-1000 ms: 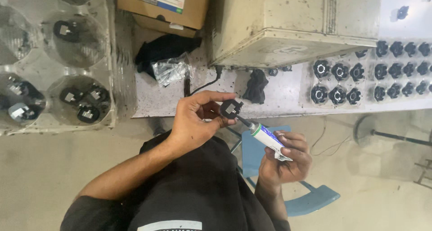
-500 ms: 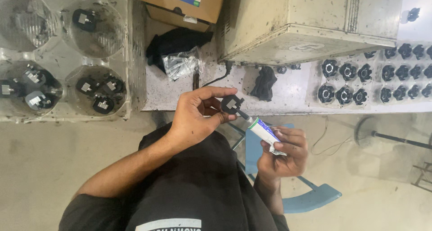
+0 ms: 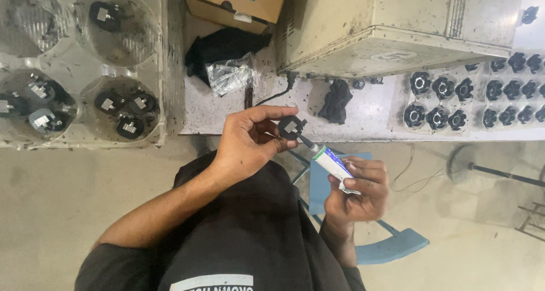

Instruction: The person holds a tube of adhesive and squeezes it onto small black motor rotor components, working on one part at a time. They pick each component from a blister tray, apply the adhesive around its hub, and place it back into the tray, repeating across many parts.

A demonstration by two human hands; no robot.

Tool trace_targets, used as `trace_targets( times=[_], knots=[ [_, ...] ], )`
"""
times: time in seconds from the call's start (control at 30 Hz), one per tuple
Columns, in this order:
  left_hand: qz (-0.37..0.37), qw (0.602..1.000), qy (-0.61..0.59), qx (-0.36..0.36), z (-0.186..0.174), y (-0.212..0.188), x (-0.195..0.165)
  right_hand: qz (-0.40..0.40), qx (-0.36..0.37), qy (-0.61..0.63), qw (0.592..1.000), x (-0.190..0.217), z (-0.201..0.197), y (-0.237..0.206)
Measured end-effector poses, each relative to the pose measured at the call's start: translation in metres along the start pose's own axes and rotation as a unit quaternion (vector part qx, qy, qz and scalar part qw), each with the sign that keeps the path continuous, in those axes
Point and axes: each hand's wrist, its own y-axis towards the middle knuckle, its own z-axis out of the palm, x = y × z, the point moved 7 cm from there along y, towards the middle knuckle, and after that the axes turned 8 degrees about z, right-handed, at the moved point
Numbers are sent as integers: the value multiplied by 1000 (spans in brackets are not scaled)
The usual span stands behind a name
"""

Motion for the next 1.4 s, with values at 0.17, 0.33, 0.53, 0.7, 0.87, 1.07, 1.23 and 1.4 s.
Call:
trace_targets(
  times=[0.17, 0.33, 0.53, 0.7, 0.87, 1.07, 1.23, 1.4],
  knots=[
    [-4, 1000, -4, 2, -2, -1, 0, -18, 0, -13, 1000, -1, -1, 0],
    [-1, 1000, 2, -4, -4, -3, 2, -17, 2, -8, 1000, -2, 0, -1],
    [2, 995, -102, 4, 0, -7, 14, -8, -6, -13, 1000, 1, 4, -2],
    [-13, 975, -215, 51, 12, -17, 24, -23, -97, 22, 995, 1, -4, -4],
    [-49, 965, -250, 67, 15, -25, 34, -41, -57, 3, 998, 3, 2, -5],
    [-53, 965, -249, 64, 12, -26, 39, -35, -36, -18, 999, 0, 3, -6],
    [-69, 965, -245, 65, 10, -27, 42, -42, -43, -7, 998, -3, 1, -5],
    [-68, 961, -262, 50, 9, -27, 42, -30, -34, -9, 999, 0, 3, -6]
  ],
)
